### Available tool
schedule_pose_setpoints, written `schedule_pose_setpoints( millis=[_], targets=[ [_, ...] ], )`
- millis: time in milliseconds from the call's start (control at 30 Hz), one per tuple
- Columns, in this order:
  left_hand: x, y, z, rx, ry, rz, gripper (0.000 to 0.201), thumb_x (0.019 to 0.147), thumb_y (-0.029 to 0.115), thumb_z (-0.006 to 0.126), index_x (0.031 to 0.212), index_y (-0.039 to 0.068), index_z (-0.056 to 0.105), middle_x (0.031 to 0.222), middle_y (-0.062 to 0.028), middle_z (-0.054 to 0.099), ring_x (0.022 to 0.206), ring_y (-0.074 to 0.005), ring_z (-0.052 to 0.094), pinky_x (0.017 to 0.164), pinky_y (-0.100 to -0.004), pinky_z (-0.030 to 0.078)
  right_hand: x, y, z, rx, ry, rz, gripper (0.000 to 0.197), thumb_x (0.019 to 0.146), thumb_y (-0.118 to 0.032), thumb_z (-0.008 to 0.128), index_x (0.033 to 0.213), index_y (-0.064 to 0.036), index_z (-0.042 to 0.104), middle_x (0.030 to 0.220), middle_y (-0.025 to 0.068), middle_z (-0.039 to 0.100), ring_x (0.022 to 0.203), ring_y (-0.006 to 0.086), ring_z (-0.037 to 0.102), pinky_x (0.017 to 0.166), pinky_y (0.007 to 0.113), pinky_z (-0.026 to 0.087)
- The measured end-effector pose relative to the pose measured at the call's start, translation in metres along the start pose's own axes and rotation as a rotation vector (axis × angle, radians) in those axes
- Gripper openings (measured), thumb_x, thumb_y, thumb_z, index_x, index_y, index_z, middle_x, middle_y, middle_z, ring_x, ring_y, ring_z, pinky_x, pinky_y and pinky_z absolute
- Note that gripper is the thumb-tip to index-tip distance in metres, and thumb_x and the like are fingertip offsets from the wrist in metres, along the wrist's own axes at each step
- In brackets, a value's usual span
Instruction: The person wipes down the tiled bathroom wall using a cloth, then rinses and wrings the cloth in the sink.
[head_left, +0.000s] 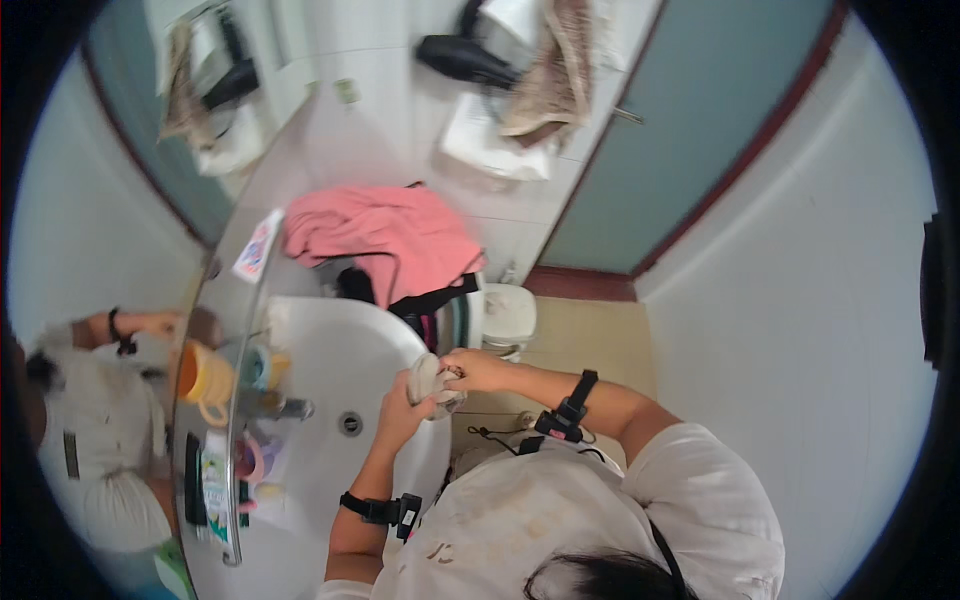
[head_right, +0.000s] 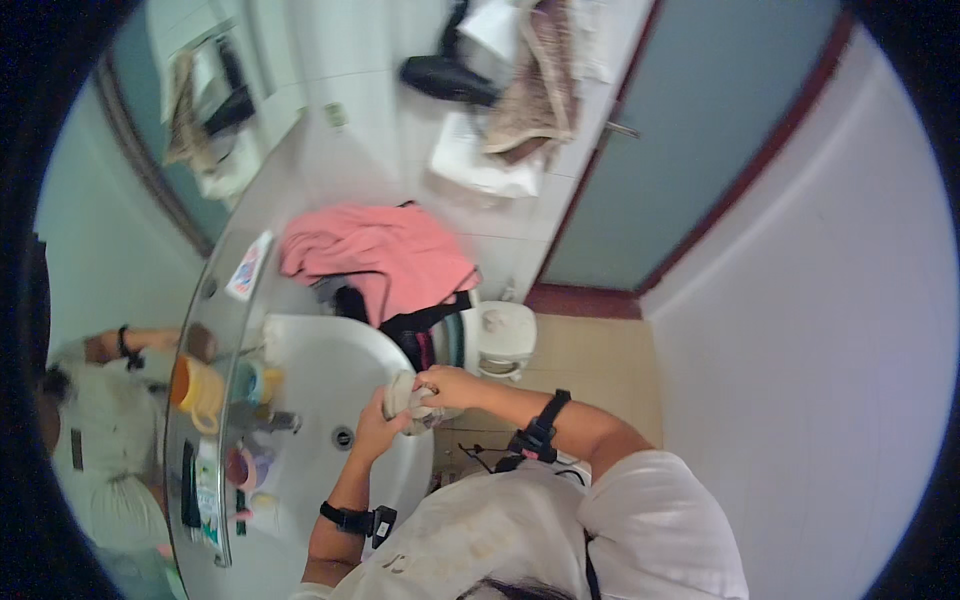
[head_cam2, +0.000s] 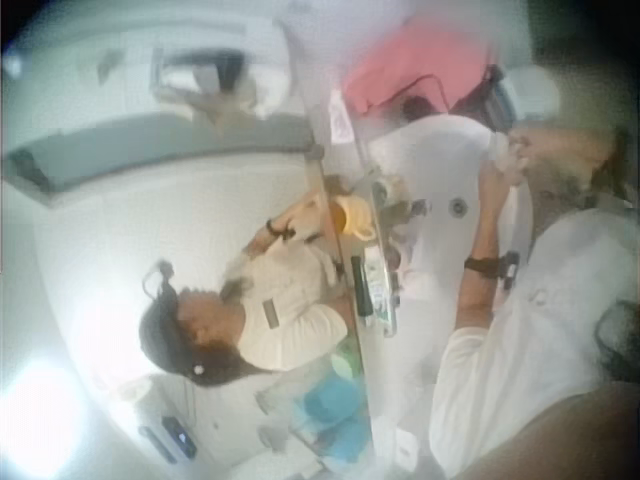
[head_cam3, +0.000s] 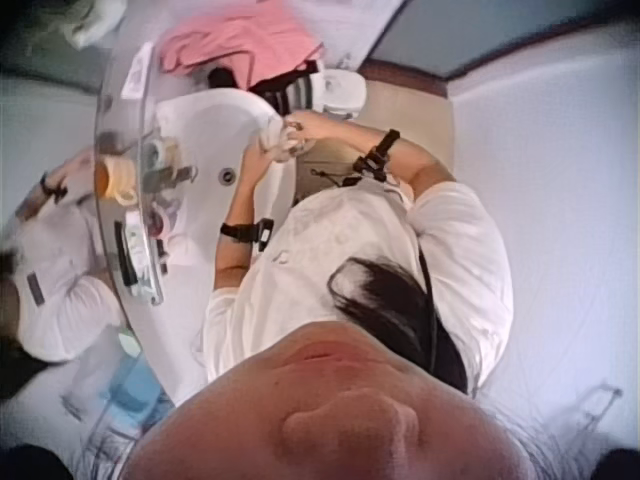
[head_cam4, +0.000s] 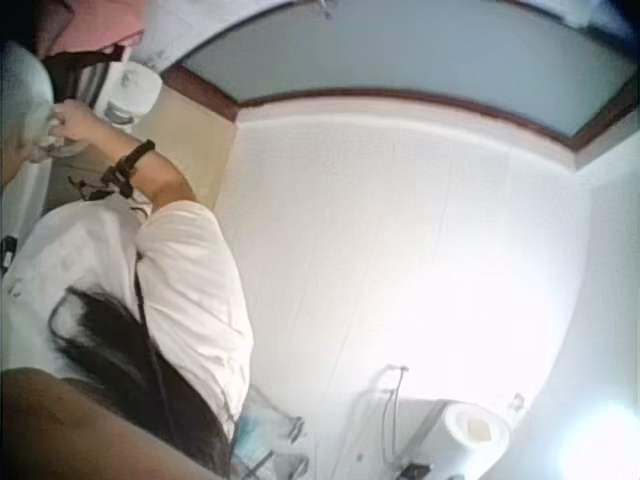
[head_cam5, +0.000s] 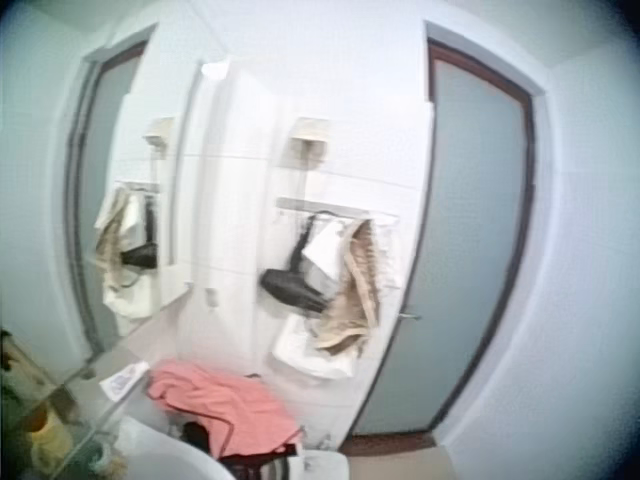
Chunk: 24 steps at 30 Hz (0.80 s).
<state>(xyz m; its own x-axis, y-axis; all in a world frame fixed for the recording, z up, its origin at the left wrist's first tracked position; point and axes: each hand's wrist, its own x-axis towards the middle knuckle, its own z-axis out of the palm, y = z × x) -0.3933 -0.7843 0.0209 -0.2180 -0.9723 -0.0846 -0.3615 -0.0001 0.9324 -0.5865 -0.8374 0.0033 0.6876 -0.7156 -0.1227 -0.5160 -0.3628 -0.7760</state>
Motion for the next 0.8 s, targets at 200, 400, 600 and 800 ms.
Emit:
schedule_pose_setpoints(
  millis=[200,400,600,800],
  targets=[
    [0.017,-0.014,0.04,0.09,0.116,0.317,0.042,0.06,0.003,0.056,0.101,0.001,0.047,0.095,-0.014,0.046,0.09,-0.0279,0.048,0.08,-0.0335,0.039,-0.068,0.028,-0.042,-0.049,0.072,0.088,0.035,0.069,-0.017,0.061,0.103,-0.0133,0.052,0.087,0.0111,0.045,0.074,0.0231,0.051,0.07,0.032,0.042],
    [0.037,0.02,0.139,-0.233,-0.122,0.288,0.04,0.058,-0.004,0.053,0.097,0.002,0.048,0.095,-0.0085,0.046,0.091,-0.0194,0.047,0.081,-0.0283,0.037,-0.177,0.068,-0.058,-0.157,0.52,0.125,0.051,0.068,-0.026,0.066,0.114,-0.0115,0.047,0.106,0.0167,0.045,0.091,0.0275,0.051,0.081,0.033,0.041],
    [0.021,0.086,0.27,-0.146,-0.427,0.394,0.037,0.063,-0.005,0.052,0.099,0.003,0.047,0.095,-0.0073,0.048,0.09,-0.017,0.048,0.08,-0.0272,0.038,-0.288,0.069,-0.052,0.011,0.59,0.127,0.048,0.071,-0.024,0.063,0.112,-0.0056,0.047,0.095,0.0145,0.056,0.087,0.0303,0.054,0.076,0.036,0.043],
    [0.001,0.126,0.373,0.002,-0.676,0.411,0.032,0.07,0.011,0.065,0.096,0.003,0.047,0.077,-0.0064,0.053,0.068,-0.0137,0.052,0.061,-0.0251,0.042,-0.4,0.103,-0.027,-0.156,0.884,0.369,0.022,0.07,-0.01,0.055,0.091,-0.0053,0.055,0.072,0.0099,0.058,0.067,0.0261,0.057,0.06,0.036,0.044]
  ],
)
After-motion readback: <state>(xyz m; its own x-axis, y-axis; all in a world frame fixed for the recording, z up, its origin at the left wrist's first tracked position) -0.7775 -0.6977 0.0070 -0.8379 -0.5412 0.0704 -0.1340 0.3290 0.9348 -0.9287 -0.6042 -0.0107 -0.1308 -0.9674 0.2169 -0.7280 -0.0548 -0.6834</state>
